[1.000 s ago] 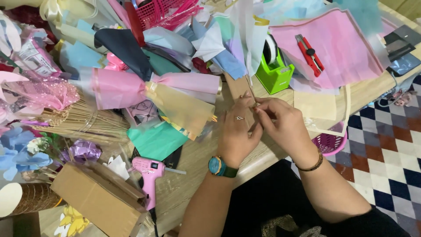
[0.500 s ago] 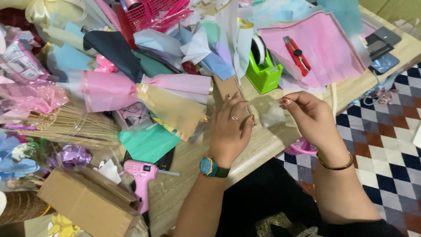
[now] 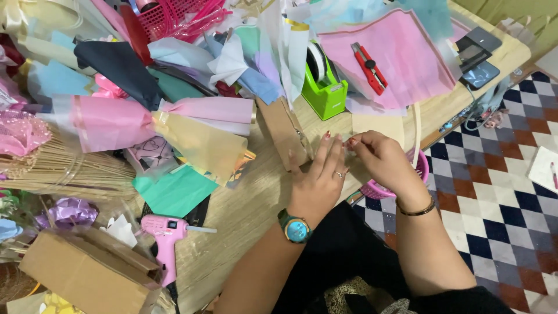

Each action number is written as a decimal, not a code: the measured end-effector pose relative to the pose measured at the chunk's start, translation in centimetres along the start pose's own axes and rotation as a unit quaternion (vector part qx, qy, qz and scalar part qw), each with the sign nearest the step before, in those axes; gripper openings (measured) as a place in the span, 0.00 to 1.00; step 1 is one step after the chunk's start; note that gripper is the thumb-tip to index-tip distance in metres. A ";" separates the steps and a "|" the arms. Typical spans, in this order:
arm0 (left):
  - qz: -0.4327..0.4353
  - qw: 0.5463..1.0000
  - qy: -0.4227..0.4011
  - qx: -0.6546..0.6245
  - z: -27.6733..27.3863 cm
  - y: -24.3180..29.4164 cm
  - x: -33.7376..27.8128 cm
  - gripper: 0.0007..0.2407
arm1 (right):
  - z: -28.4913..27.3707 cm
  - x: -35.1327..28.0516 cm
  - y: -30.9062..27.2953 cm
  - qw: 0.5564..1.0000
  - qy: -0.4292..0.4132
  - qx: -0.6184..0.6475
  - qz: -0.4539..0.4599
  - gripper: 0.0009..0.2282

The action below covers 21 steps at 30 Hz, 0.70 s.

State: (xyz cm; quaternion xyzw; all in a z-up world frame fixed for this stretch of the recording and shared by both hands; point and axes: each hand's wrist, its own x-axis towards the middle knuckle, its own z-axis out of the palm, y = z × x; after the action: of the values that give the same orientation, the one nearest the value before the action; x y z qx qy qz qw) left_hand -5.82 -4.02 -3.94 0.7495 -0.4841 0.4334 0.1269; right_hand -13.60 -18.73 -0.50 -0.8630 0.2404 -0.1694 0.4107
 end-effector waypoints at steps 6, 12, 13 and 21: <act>-0.003 0.999 -0.054 0.000 1.5 0.4 -1.0 0.16 | -0.3 0.4 -1.0 0.999 0.010 0.028 0.041 0.16; -0.031 0.998 -0.046 0.011 1.1 0.5 -0.6 0.13 | 2.4 1.1 2.0 0.991 0.100 -0.077 0.040 0.11; -0.031 0.998 -0.044 0.015 1.6 0.7 -0.8 0.13 | 2.2 1.1 1.3 0.991 0.100 -0.075 0.036 0.11; -0.056 0.998 0.035 0.003 0.7 0.6 0.0 0.17 | 1.6 0.1 1.0 0.993 0.069 -0.041 0.091 0.12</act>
State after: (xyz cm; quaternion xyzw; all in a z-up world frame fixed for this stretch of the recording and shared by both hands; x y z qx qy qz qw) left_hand -5.93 -4.72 -4.51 0.7599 -0.4355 0.4531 0.1661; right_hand -13.01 -18.31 -2.31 -0.8400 0.3526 -0.1798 0.3711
